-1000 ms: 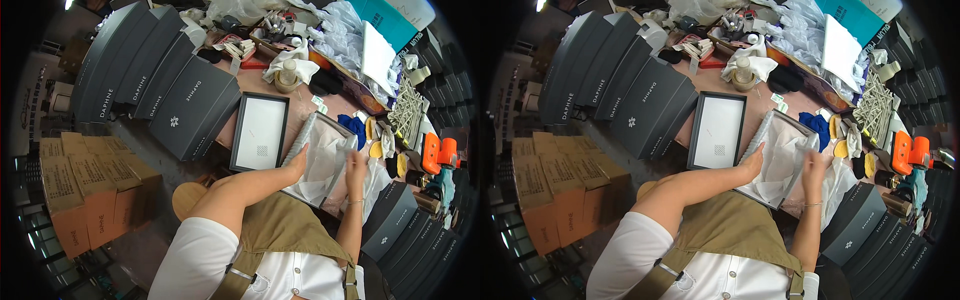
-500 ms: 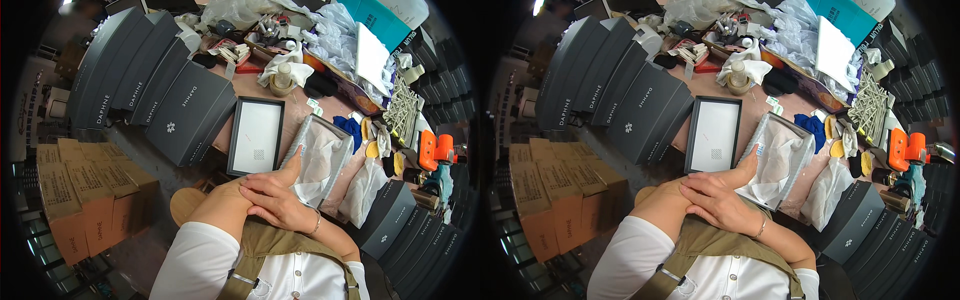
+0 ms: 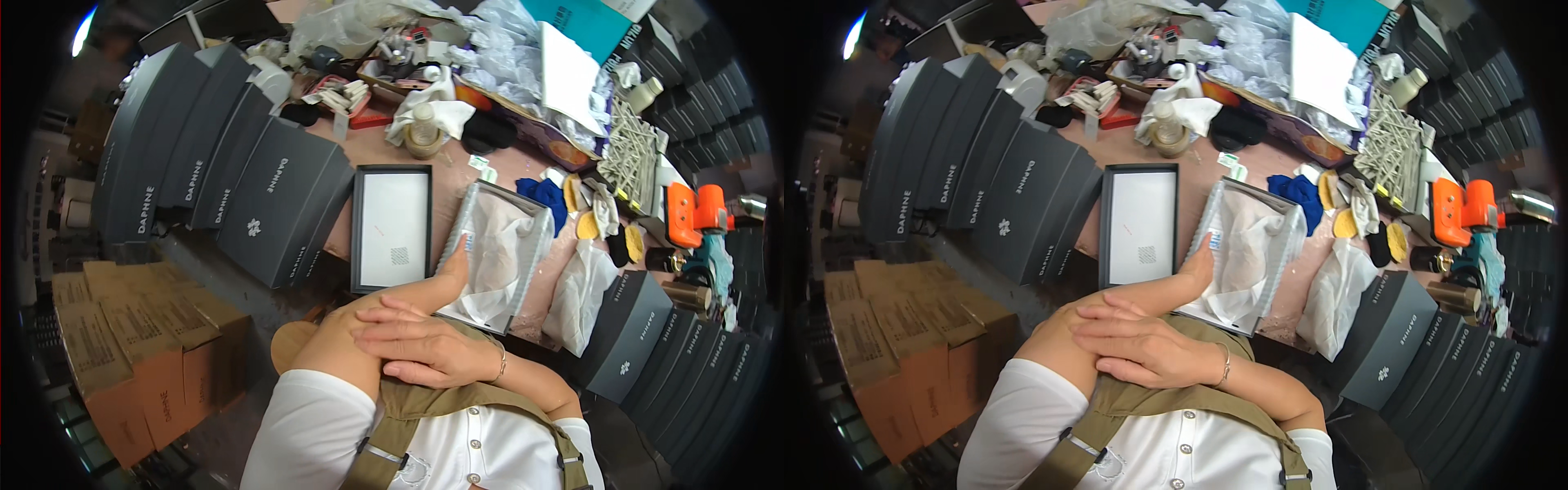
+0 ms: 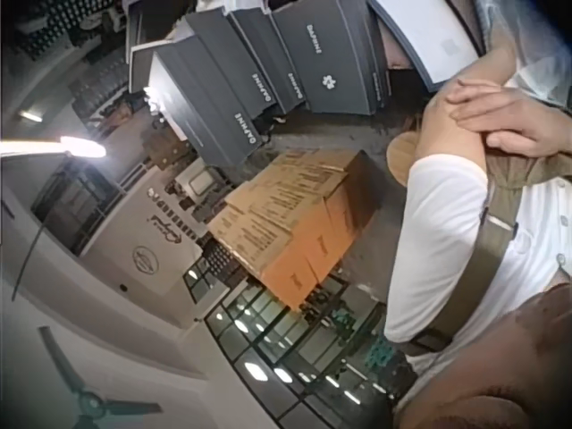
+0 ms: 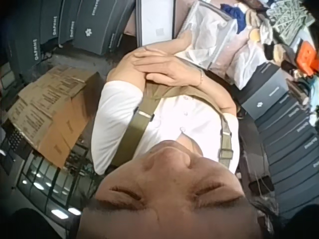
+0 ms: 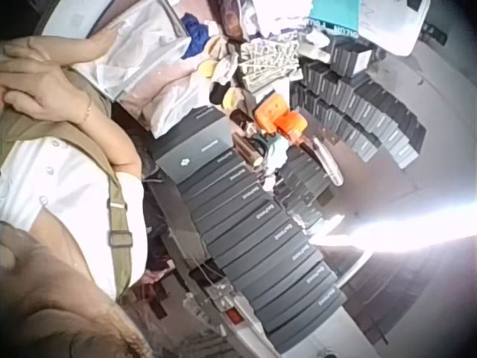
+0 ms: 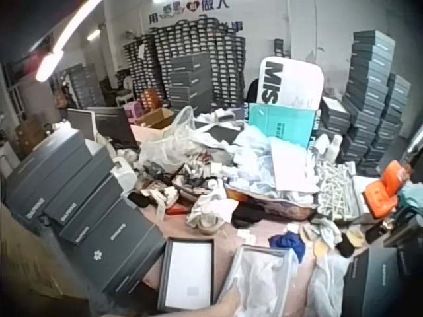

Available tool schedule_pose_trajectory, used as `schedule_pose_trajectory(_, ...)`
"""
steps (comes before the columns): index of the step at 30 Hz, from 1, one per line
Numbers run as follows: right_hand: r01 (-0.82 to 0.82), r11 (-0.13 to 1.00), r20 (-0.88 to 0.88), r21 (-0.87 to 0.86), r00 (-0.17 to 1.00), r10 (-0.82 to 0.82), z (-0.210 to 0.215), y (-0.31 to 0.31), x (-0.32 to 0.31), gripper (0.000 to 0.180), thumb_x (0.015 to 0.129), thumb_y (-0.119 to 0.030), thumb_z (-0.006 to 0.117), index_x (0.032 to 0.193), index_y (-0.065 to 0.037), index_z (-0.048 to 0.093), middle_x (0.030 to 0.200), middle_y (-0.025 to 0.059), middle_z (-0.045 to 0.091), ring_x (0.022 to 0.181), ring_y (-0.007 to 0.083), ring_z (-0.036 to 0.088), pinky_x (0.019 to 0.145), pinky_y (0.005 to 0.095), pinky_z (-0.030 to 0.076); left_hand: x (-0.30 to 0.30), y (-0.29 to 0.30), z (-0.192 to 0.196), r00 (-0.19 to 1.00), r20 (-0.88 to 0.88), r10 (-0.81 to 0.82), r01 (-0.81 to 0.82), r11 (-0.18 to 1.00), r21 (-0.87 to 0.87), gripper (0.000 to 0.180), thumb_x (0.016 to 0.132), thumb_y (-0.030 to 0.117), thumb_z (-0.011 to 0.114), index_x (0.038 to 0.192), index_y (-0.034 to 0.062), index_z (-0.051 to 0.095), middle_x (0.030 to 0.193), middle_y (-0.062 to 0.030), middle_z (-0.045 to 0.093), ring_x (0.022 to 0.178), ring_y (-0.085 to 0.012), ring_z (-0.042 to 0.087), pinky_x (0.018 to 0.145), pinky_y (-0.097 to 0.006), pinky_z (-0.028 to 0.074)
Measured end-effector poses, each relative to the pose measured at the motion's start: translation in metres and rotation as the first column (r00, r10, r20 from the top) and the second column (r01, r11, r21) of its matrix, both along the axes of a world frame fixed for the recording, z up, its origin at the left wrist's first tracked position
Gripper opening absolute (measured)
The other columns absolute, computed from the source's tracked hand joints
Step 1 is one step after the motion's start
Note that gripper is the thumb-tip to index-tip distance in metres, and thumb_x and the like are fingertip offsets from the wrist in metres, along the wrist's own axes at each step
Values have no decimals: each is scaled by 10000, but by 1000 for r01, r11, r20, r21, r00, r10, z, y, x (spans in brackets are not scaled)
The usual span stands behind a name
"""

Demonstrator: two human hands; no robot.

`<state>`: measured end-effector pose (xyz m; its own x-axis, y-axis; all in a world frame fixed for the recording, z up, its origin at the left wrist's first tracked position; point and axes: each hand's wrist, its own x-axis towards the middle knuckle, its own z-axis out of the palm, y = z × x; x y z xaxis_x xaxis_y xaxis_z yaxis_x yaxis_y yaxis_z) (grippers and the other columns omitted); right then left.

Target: Clean and wrap a pair of high-heeled shoes and place them into a shoe box.

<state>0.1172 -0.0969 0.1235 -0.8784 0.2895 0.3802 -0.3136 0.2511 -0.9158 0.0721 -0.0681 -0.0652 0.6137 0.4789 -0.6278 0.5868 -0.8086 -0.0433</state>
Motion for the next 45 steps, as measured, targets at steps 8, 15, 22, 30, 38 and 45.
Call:
schedule_pose_trajectory(8,699,582,437,416,408,-802,-104,67,99,512,818,-107,627,1291,12,468,1191,235,558,1031,381,585,876,421,480,-3,-2,-3,657,629,416,-469,879,-93,227,788,158,546,900,51,712,983,-140,654,1018,-257,586,1029,-550,289)
schedule_pose_trajectory(15,536,607,612,586,198,-766,-207,101,112,599,773,-95,567,1336,19,394,963,278,617,804,452,599,771,493,480,-10,-37,-24,740,474,477,-429,878,-213,192,785,146,551,836,36,700,910,-119,672,918,-319,627,948,-485,382)
schedule_pose_trajectory(22,880,473,580,45,362,-729,-106,87,122,268,933,-221,535,1093,-11,585,772,107,585,742,143,568,677,319,454,-24,-13,45,-538,-501,678,526,-194,-828,494,921,379,559,1258,25,491,1194,-94,598,1052,-249,601,915,-392,476)
schedule_pose_trajectory(30,849,389,154,357,357,-921,-76,105,92,162,873,-146,623,832,10,617,733,99,571,654,227,536,603,308,422,-25,8,19,-278,-590,758,775,-186,-604,418,952,402,501,1221,83,524,1072,-60,620,950,-194,624,818,-343,530)
schedule_pose_trajectory(38,699,707,462,103,596,-657,-6,-2,91,173,869,-87,552,978,29,619,906,193,629,817,301,622,722,362,486,-44,29,82,-773,-411,484,476,13,-879,495,935,451,478,1223,50,514,1127,-91,604,988,-206,616,836,-342,513)
schedule_pose_trajectory(45,691,718,572,81,558,-602,-51,17,94,342,921,-241,500,1104,44,553,1030,240,603,924,338,595,761,397,486,-37,14,84,-895,127,427,-74,140,-987,469,939,361,527,1221,-13,499,1213,-130,549,1094,-222,552,932,-338,441)
